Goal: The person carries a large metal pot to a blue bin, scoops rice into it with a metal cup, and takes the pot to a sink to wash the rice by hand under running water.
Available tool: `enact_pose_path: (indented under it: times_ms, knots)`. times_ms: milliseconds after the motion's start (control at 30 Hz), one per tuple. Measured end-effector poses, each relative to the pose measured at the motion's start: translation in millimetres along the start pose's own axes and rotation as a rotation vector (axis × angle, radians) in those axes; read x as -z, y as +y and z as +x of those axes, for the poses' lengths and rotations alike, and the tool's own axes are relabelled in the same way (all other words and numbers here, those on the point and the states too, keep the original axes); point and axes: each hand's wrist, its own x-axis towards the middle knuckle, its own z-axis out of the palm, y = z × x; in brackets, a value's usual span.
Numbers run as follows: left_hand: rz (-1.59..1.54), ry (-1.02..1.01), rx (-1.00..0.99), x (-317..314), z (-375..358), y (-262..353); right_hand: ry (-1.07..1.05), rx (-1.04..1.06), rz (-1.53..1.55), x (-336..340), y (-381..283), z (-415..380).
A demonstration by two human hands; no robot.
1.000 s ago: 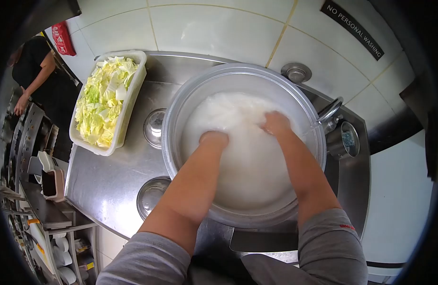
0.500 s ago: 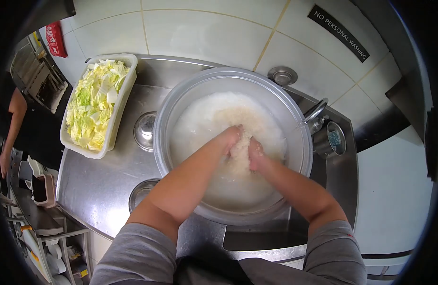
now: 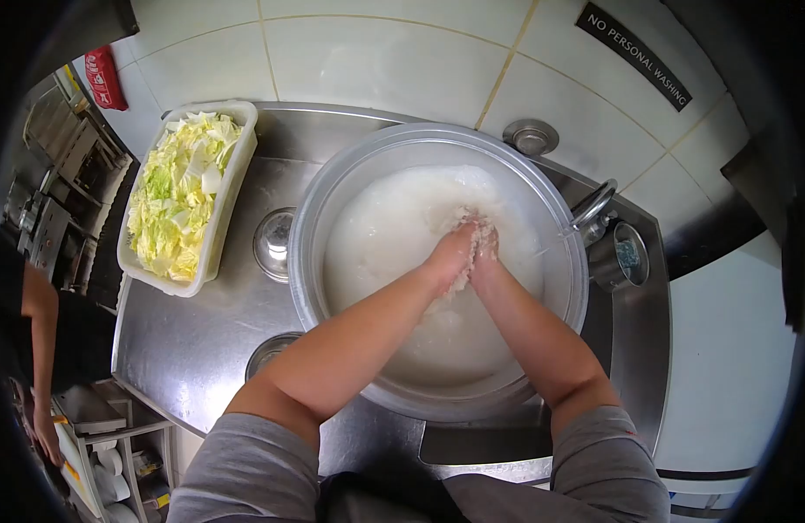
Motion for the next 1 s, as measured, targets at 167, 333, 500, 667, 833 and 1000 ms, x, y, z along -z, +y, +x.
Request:
enact_pose_path:
  times_ms: [167,333,500,667,833,1000]
  knots:
    - [0.029,-0.035,0.178,31,23,15,0.132,-0.049,-0.065,-29,4,-22]
    - [1.266,0.185,0.048,72,29,4,-0.41,0.192,-1.456,42,-7,56]
    - [1.669,0.364,0.323,93,24,-23,-0.266,0.299,-2.301,84,-37,63]
    - [1.768,-0.216,0.64,90,30,-15,-0.282,-0.049,-2.158,129,-41,28]
    - [1.628,-0.511,0.549,68,25,-16,-0.373,-0.34,-1.656,160,-13,26]
    - [0.7,-0.223,0.541,31,14,-21,-0.258,-0.69,-0.719,101,-2,-19]
